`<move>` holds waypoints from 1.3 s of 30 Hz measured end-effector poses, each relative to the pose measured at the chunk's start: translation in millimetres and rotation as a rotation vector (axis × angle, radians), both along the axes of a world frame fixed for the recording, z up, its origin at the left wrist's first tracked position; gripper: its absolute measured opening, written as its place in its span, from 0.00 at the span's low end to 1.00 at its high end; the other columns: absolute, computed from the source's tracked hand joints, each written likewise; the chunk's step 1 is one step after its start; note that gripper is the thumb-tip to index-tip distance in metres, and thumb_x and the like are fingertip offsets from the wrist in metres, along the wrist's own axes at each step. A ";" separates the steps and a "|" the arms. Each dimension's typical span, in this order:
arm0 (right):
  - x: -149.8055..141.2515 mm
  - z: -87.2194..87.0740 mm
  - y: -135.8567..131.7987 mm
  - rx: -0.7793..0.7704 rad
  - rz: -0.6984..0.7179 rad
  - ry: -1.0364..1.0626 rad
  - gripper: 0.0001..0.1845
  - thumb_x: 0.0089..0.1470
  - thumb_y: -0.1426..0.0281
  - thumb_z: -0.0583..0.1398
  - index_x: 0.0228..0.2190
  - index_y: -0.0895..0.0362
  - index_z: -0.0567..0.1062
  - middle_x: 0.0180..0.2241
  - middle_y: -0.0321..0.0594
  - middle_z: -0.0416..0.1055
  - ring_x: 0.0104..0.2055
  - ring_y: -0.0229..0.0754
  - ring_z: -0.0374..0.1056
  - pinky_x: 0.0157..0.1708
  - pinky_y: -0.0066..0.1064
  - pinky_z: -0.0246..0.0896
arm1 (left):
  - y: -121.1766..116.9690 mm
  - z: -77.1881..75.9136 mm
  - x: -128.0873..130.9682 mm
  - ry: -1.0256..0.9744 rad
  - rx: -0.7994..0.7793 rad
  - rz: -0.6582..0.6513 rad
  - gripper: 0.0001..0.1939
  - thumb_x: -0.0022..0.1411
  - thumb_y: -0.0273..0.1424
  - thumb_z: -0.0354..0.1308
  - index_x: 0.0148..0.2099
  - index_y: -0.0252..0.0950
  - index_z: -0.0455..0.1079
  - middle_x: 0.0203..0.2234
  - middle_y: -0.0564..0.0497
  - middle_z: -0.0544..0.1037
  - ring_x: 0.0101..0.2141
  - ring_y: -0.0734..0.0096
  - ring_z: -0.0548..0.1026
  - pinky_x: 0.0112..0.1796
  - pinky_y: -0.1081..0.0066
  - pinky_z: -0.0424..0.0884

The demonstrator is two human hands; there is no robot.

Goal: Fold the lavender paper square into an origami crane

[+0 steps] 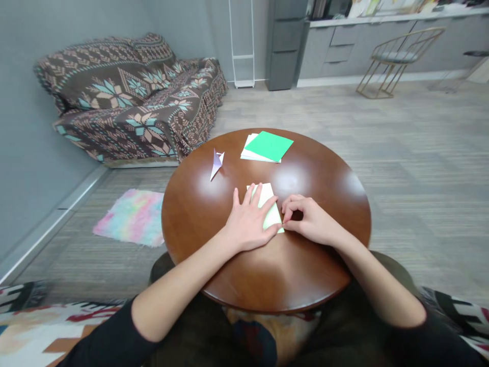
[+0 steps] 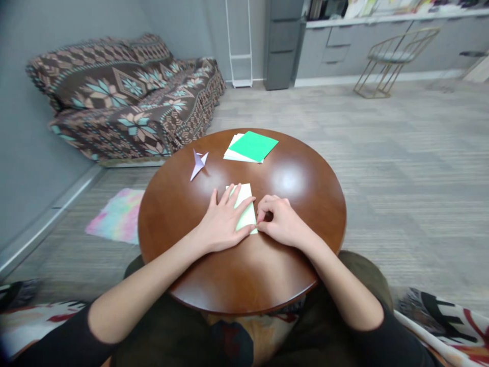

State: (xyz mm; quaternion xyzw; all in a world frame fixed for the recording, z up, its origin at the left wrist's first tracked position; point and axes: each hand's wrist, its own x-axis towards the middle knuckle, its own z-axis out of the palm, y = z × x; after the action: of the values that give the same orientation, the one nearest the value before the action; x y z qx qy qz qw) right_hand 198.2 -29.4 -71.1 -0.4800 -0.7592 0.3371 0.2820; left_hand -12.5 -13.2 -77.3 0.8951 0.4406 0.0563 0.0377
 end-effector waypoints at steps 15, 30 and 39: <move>2.3 15.8 -12.9 -0.074 -0.175 -0.137 0.03 0.53 0.73 0.61 0.29 0.56 0.75 0.27 0.36 0.74 0.29 0.42 0.68 0.32 0.32 0.59 | -0.6 1.6 0.2 0.001 -0.014 0.007 0.36 0.67 0.53 0.50 0.72 0.46 0.54 0.74 0.36 0.48 0.72 0.37 0.45 0.64 0.29 0.40; -3.4 16.6 -1.1 -0.366 -0.084 -0.034 0.06 0.45 0.74 0.60 0.20 0.55 0.69 0.16 0.28 0.67 0.15 0.34 0.63 0.18 0.26 0.54 | -0.5 4.1 -0.6 0.009 -0.036 -0.002 0.36 0.68 0.52 0.49 0.73 0.45 0.54 0.74 0.34 0.46 0.72 0.37 0.44 0.64 0.29 0.40; -4.2 18.4 5.0 -0.398 -0.029 -0.034 0.07 0.44 0.75 0.60 0.19 0.56 0.69 0.13 0.27 0.64 0.14 0.34 0.63 0.18 0.25 0.52 | -0.7 2.4 -0.3 0.012 -0.011 -0.001 0.36 0.67 0.52 0.50 0.73 0.45 0.54 0.74 0.33 0.47 0.72 0.36 0.45 0.63 0.29 0.41</move>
State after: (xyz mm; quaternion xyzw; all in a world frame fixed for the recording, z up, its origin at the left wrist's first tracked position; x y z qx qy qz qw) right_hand 193.9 -24.4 -52.6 -0.5428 -0.6751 0.4685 0.1736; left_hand -12.7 -13.9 -74.8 0.8954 0.4409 0.0484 0.0402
